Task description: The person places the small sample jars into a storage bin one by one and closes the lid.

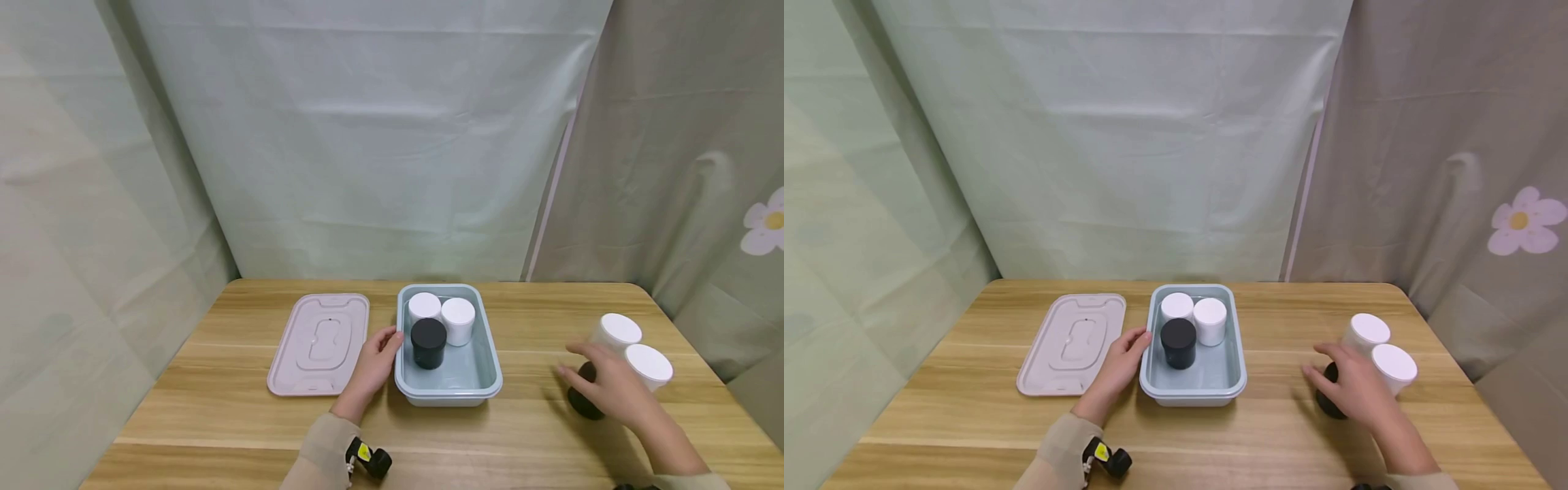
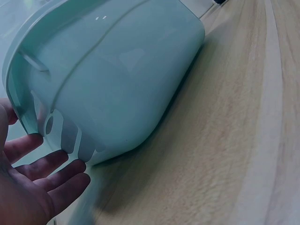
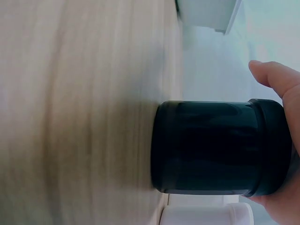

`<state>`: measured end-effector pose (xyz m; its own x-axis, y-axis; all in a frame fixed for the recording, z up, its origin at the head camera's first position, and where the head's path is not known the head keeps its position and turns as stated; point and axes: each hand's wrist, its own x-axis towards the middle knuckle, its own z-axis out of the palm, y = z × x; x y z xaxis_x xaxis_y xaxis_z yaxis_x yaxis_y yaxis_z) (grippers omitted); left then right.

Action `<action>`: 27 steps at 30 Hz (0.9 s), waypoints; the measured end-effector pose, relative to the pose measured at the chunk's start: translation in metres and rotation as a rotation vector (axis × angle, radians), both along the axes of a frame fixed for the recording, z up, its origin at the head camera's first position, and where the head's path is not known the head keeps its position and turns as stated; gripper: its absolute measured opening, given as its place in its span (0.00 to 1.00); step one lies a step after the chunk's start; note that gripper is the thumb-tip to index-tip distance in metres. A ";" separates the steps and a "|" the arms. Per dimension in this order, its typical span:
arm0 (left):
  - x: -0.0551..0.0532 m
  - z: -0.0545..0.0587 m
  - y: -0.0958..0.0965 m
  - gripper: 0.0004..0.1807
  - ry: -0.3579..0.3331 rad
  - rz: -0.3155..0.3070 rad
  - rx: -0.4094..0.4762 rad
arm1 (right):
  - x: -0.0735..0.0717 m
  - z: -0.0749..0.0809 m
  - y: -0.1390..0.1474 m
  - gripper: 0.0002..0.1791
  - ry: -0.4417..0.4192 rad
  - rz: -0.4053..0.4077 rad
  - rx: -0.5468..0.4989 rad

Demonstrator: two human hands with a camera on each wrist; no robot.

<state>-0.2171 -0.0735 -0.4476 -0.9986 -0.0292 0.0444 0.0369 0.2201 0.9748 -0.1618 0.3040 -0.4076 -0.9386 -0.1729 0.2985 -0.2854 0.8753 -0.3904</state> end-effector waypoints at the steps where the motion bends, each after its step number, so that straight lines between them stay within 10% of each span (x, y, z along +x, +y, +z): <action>1: 0.000 0.000 0.000 0.24 -0.001 0.001 0.001 | 0.000 0.000 0.000 0.29 -0.003 -0.002 0.004; 20: 0.000 0.002 0.000 0.24 0.005 -0.018 0.017 | 0.012 -0.002 0.031 0.40 -0.059 0.042 -0.008; 27: 0.019 0.034 0.003 0.21 0.000 -0.020 -0.003 | 0.012 0.002 0.034 0.40 -0.081 0.023 -0.038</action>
